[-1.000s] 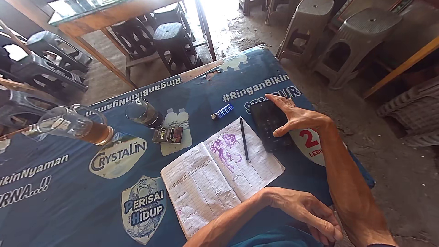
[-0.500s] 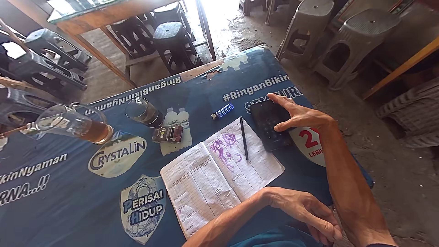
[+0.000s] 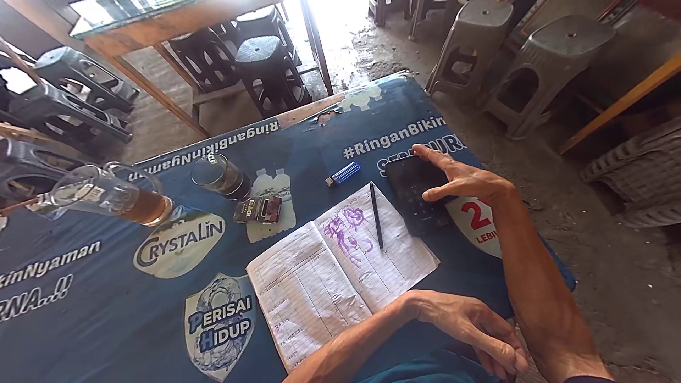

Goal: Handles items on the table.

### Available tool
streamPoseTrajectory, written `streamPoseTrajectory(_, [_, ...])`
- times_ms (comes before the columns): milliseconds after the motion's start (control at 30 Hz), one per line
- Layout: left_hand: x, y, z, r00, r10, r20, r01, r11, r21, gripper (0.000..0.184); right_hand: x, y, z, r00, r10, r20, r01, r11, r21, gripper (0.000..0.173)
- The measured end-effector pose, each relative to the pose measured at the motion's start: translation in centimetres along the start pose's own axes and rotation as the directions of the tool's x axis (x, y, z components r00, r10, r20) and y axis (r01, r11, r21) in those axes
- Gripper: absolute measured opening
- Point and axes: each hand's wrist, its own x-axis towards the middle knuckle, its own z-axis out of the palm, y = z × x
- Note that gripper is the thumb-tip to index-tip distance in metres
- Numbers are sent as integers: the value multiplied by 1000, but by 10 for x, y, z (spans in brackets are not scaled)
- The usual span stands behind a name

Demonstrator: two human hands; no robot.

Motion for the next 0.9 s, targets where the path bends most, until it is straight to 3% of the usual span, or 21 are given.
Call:
streamPoseTrajectory(367, [0,0,0,1000,4,-8,-4,1000,6,26,-3,0,-2,996,8,92,-6,1000,-24,128])
streamPoseTrajectory(600, [0,0,0,1000,7,-3,-7,1000,14,27,-3,-1,-3,994,32,101,-29,999,-28,126])
streamPoseTrajectory(733, [0,-1,0,1000,18,-1,-18,1000,11,27,1,4,-4,1000,13,15,-13,999,30,104])
streamPoseTrajectory(833, [0,-2,-2,1000,9,10,-9,1000,6,29,-2,-1,11,962,-13,-274,32,997,65,67])
streamPoseTrajectory(900, [1,0,-2,1000,2,16,-2,1000,7,28,-7,-25,21,891,-143,-430,147,989,-24,50])
